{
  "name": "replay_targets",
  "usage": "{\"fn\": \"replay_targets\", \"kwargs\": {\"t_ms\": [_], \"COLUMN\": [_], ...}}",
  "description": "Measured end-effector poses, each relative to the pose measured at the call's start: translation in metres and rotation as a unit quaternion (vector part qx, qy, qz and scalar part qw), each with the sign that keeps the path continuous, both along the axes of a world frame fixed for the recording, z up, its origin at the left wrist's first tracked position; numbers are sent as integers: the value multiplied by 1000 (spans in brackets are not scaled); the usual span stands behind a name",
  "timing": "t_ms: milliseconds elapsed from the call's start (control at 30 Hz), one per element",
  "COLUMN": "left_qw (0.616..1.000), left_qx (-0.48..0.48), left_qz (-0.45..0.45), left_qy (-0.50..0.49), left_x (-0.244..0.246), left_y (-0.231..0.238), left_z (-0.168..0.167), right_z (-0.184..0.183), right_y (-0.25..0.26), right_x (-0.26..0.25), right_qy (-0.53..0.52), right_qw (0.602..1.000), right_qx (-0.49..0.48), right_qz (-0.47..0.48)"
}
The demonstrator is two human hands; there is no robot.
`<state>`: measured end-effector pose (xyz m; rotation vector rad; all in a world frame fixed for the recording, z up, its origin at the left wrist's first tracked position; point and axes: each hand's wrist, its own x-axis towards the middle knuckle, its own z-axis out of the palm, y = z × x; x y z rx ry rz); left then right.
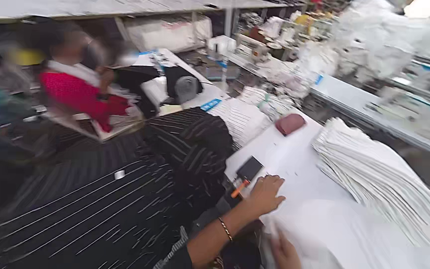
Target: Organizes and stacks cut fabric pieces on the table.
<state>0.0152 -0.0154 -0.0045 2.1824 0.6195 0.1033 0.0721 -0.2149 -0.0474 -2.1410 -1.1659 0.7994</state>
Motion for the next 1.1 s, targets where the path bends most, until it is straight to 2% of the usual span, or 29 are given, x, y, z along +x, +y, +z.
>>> {"fn": "replay_targets", "kwargs": {"t_ms": [100, 167, 233, 300, 400, 500, 600, 767, 967, 1033, 1100], "left_qw": [989, 982, 978, 978, 977, 973, 974, 987, 982, 979, 979], "left_qx": [-10, 16, 75, 116, 167, 195, 195, 126, 59, 34, 0], "left_qz": [-142, -166, -164, -151, -134, -125, -113, -99, -180, -192, -166], "left_qy": [43, 84, 102, 87, 25, -8, -7, -9, -22, -59, -115], "left_x": [19, 24, 26, 19, 0, -17, -19, -6, 49, 74, 98], "left_y": [-33, -56, -68, -74, -83, -91, -96, -95, -98, -103, -111], "left_z": [-41, -78, -104, -116, -127, -128, -127, -115, -120, -118, -117], "right_z": [2, 9, 7, 1, -16, -36, -39, -28, -39, -31, -21], "right_y": [12, 1, -19, -43, -69, -72, -60, -45, -42, -38, -30], "right_x": [-32, -21, 9, 47, 107, 157, 184, 191, 179, 174, 163], "right_qy": [162, 180, 153, 112, 9, -96, -120, -47, -98, -39, 42], "right_qw": [968, 959, 979, 993, 955, 909, 897, 902, 903, 903, 896], "right_qx": [-102, -98, -63, -23, 4, -25, -46, -11, -57, -7, 58], "right_qz": [162, 195, 117, -41, -295, -405, -422, -429, -414, -427, -438]}}
